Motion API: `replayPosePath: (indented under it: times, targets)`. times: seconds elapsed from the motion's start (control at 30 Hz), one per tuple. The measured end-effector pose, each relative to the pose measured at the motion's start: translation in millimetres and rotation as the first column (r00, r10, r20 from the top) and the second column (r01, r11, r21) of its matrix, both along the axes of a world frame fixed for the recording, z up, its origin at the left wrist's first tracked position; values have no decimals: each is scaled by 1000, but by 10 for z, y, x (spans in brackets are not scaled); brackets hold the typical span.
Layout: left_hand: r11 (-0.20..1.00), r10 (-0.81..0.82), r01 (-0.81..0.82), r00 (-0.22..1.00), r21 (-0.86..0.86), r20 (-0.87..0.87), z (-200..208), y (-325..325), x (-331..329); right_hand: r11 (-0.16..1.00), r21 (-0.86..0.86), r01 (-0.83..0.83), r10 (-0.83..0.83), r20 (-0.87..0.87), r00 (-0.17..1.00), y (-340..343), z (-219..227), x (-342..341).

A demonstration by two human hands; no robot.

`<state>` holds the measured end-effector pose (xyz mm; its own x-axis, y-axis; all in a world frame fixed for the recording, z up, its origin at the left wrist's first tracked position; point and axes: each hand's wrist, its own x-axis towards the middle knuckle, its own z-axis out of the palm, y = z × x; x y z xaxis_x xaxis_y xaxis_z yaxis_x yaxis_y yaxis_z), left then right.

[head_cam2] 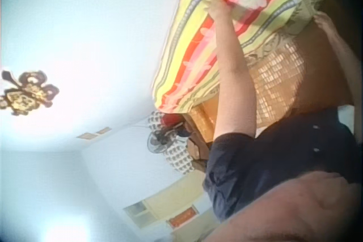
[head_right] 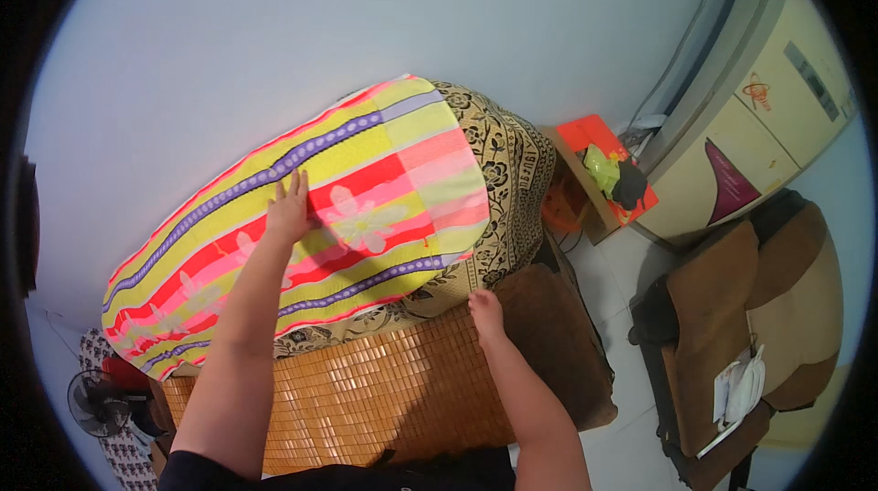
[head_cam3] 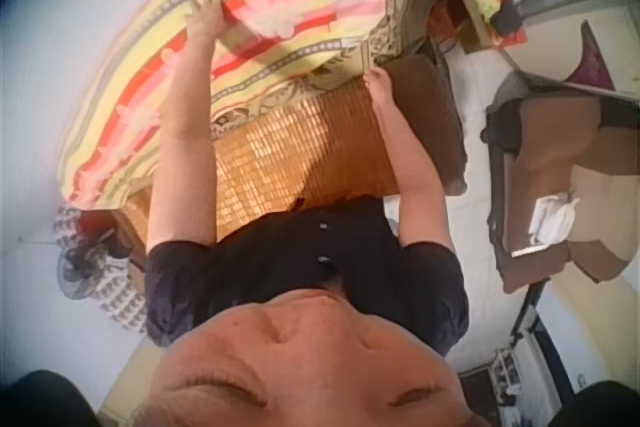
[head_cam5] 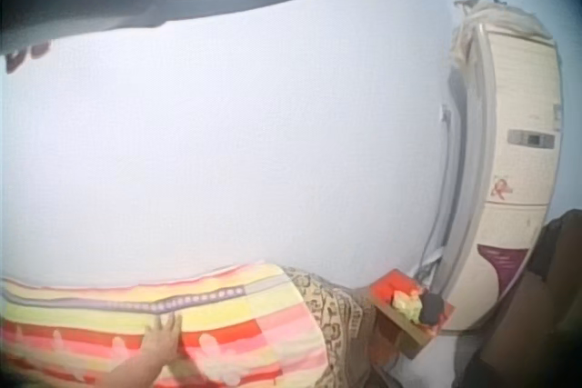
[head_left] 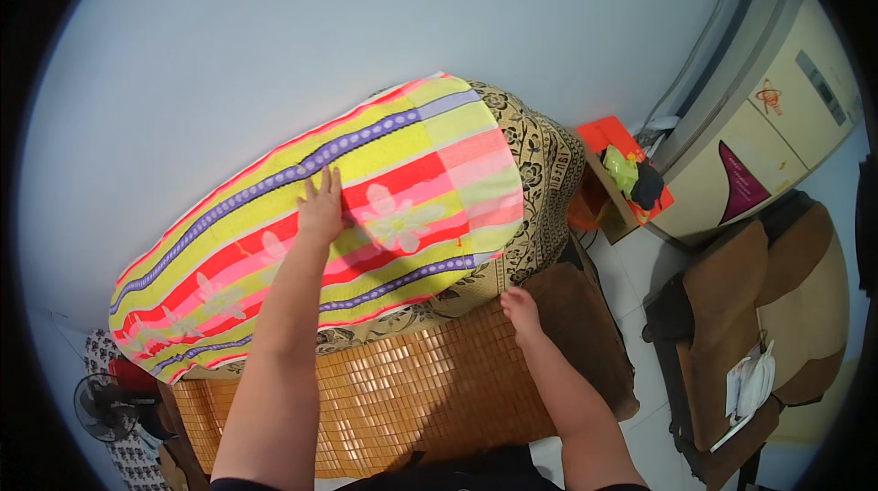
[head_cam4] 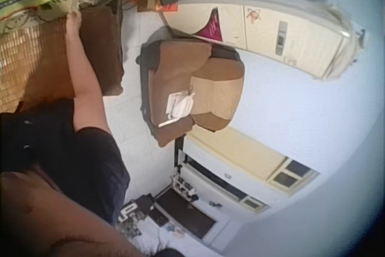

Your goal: The person wipes a glass coffee table with a dark cloth, then moves to a sofa to wipe a cardboard box and the sofa's armrest. They briefly enter a bedroom to pick up a white box and a pink package before returning to the living room to wipe a colorful blanket on the sofa.

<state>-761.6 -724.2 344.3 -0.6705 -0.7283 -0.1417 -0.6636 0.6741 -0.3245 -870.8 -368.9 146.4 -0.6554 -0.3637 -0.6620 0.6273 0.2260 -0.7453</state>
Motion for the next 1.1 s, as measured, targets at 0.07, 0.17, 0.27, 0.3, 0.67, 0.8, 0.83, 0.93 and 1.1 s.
replayPosePath:
  times: [0.07, 0.17, 0.27, 0.3, 0.67, 0.8, 0.83, 0.93, 1.1]
  targets:
    - [999, 36, -35, 998, -19, 55, -44, -34, -104, 992, 93, 84, -48, -337, 940, -417, -652, -286]
    - [987, 62, -45, 992, -152, 108, -230, -75, -242, 988, -53, -146, 98, -515, 852, -771, -1013, -701]
    - [981, 81, -52, 985, -188, 150, -280, -115, -275, 970, 205, -128, 199, -379, 904, -828, -263, -681]
    - [984, 57, -30, 987, -178, 150, -274, -116, -375, 978, 149, -145, 198, -454, 869, -748, -494, -743]
    - [990, 33, -26, 998, -135, 45, -319, -107, -288, 967, 222, -125, 238, -614, 753, 831, -451, -2009]
    - [989, 75, -68, 996, -134, 47, -330, -75, -323, 895, 393, 212, 177, -748, 640, 1149, -665, -3194]
    - [986, 31, -28, 999, -164, 14, -386, -125, -278, 892, 358, 275, 136, -794, 593, 1251, -872, -3499]
    - [993, 30, -37, 998, -114, -62, -385, -138, -315, 732, 531, 426, 240, -787, 569, 1549, -1401, -4324]
    - [992, 59, -69, 994, -110, -91, -445, -166, -287, 868, 425, 257, 20, -547, 837, 1744, -1903, -5073]
